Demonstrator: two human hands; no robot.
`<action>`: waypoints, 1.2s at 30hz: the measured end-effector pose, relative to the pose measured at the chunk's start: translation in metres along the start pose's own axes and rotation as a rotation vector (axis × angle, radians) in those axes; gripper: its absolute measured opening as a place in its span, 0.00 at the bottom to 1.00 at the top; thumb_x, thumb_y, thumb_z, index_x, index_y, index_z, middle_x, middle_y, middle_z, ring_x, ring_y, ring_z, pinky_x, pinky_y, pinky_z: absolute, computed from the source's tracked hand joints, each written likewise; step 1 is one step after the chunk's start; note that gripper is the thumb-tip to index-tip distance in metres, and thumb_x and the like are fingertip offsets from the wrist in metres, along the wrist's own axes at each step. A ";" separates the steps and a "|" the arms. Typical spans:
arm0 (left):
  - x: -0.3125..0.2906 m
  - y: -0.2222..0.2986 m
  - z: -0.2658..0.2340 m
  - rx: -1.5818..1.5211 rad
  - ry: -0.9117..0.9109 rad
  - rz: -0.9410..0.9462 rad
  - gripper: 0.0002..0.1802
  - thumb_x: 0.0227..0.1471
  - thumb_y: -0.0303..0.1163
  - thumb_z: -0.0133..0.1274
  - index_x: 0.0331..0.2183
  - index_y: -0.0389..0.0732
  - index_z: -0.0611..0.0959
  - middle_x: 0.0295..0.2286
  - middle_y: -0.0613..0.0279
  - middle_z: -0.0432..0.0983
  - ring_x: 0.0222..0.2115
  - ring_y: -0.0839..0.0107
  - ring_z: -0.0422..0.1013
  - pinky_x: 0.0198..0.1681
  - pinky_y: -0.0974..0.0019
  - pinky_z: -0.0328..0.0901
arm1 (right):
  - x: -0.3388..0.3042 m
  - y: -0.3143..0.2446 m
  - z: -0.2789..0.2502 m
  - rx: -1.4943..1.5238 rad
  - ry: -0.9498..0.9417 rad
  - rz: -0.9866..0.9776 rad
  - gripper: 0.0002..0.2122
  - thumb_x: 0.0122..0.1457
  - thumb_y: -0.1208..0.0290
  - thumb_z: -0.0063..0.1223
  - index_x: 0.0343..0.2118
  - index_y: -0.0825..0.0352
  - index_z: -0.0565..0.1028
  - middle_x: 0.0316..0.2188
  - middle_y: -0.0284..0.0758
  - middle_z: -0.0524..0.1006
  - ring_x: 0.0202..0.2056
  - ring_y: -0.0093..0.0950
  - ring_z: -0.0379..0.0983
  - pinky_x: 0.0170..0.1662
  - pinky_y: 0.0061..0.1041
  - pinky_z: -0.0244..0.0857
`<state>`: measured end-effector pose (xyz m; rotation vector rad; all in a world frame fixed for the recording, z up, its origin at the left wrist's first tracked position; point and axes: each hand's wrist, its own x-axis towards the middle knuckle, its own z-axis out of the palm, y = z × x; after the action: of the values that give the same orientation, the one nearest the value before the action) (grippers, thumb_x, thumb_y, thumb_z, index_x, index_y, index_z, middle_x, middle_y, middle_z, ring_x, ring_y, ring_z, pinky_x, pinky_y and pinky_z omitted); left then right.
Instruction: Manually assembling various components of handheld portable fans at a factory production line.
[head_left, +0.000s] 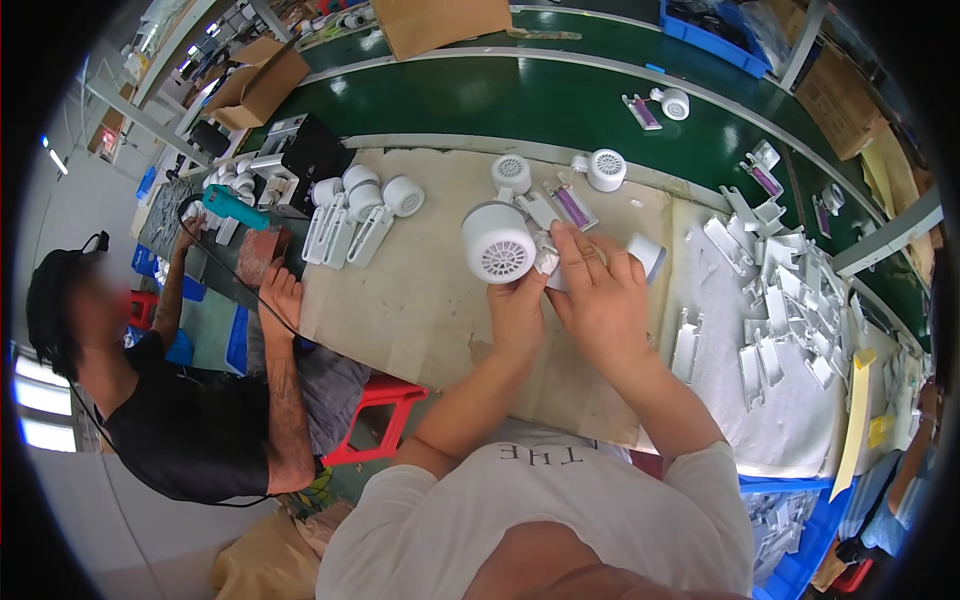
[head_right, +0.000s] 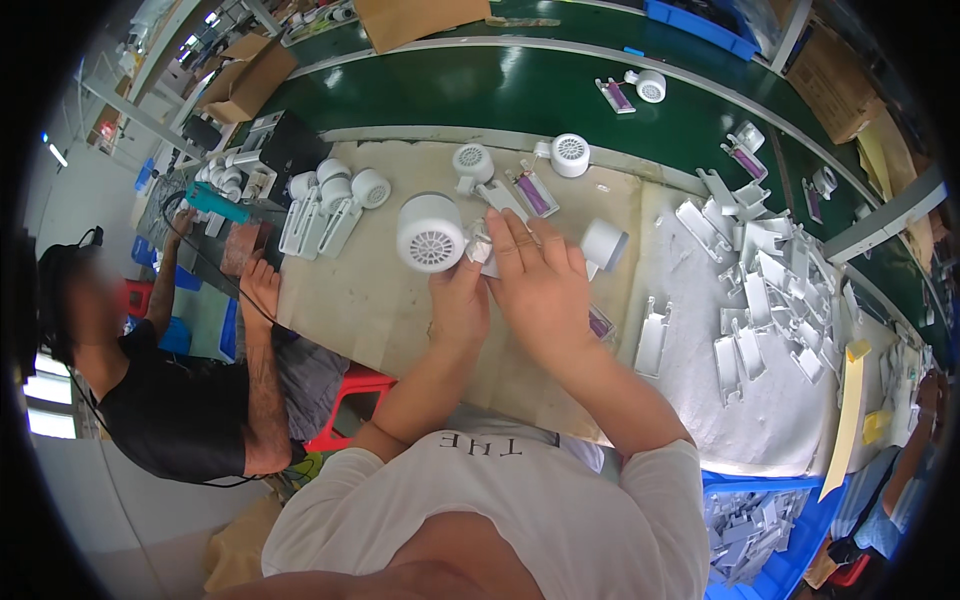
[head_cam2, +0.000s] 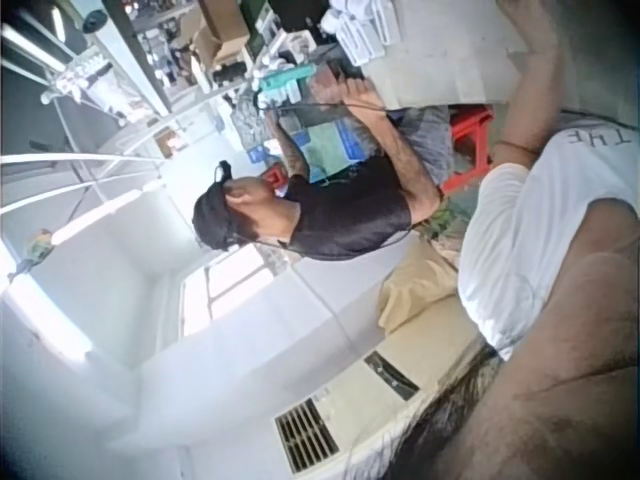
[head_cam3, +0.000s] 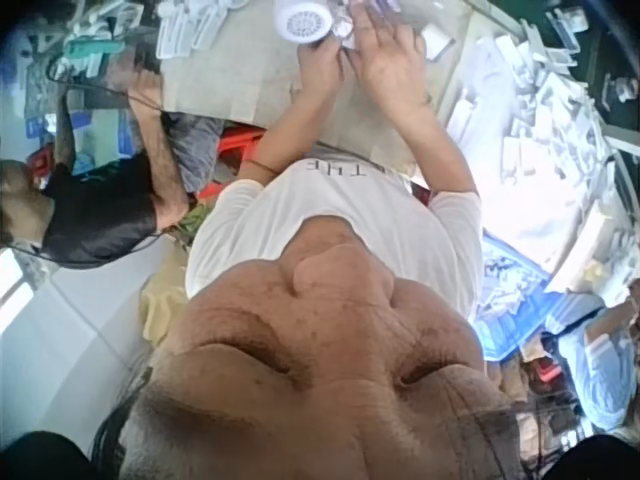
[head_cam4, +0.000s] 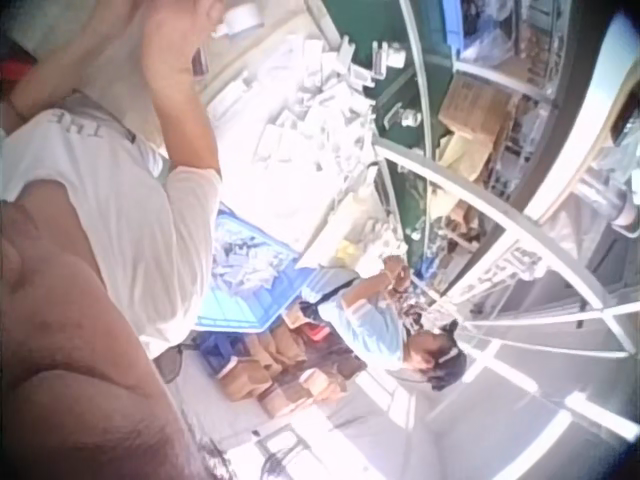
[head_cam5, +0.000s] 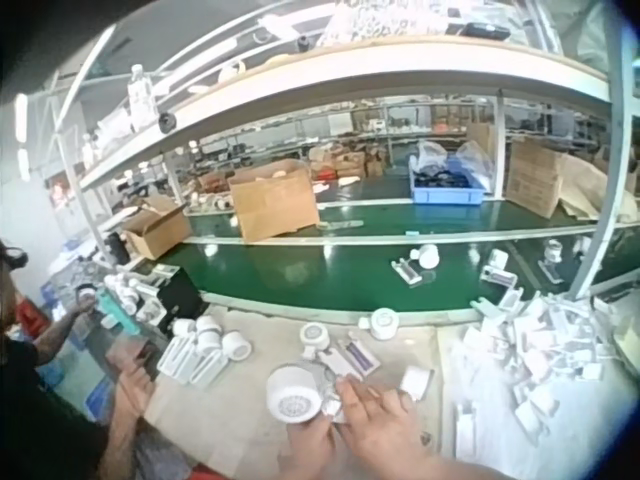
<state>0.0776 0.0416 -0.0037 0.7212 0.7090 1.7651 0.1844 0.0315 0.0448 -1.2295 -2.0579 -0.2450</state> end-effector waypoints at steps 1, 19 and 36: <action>0.000 0.001 0.000 0.000 -0.007 -0.001 0.18 0.46 0.20 0.50 0.42 0.34 0.71 0.39 0.57 0.71 0.41 0.67 0.69 0.46 0.66 0.64 | 0.002 0.000 -0.002 -0.005 0.026 -0.044 0.31 0.38 0.69 0.60 0.50 0.65 0.64 0.43 0.37 0.71 0.42 0.37 0.65 0.43 0.32 0.60; 0.009 0.017 0.007 -0.110 -0.007 0.155 0.17 0.49 0.21 0.48 0.43 0.30 0.69 0.41 0.51 0.70 0.42 0.64 0.68 0.46 0.65 0.63 | 0.008 0.002 0.007 0.119 0.075 -0.116 0.28 0.41 0.69 0.58 0.49 0.65 0.65 0.49 0.35 0.67 0.50 0.31 0.63 0.55 0.34 0.51; 0.015 0.016 0.014 0.047 0.038 0.179 0.18 0.51 0.22 0.44 0.45 0.27 0.66 0.42 0.47 0.68 0.43 0.62 0.67 0.47 0.64 0.62 | 0.012 -0.004 0.010 0.156 0.133 -0.019 0.26 0.41 0.75 0.59 0.48 0.65 0.67 0.44 0.37 0.71 0.49 0.34 0.65 0.55 0.39 0.49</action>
<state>0.0751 0.0536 0.0193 0.8048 0.7322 1.9345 0.1724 0.0427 0.0465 -1.0707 -1.9360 -0.1669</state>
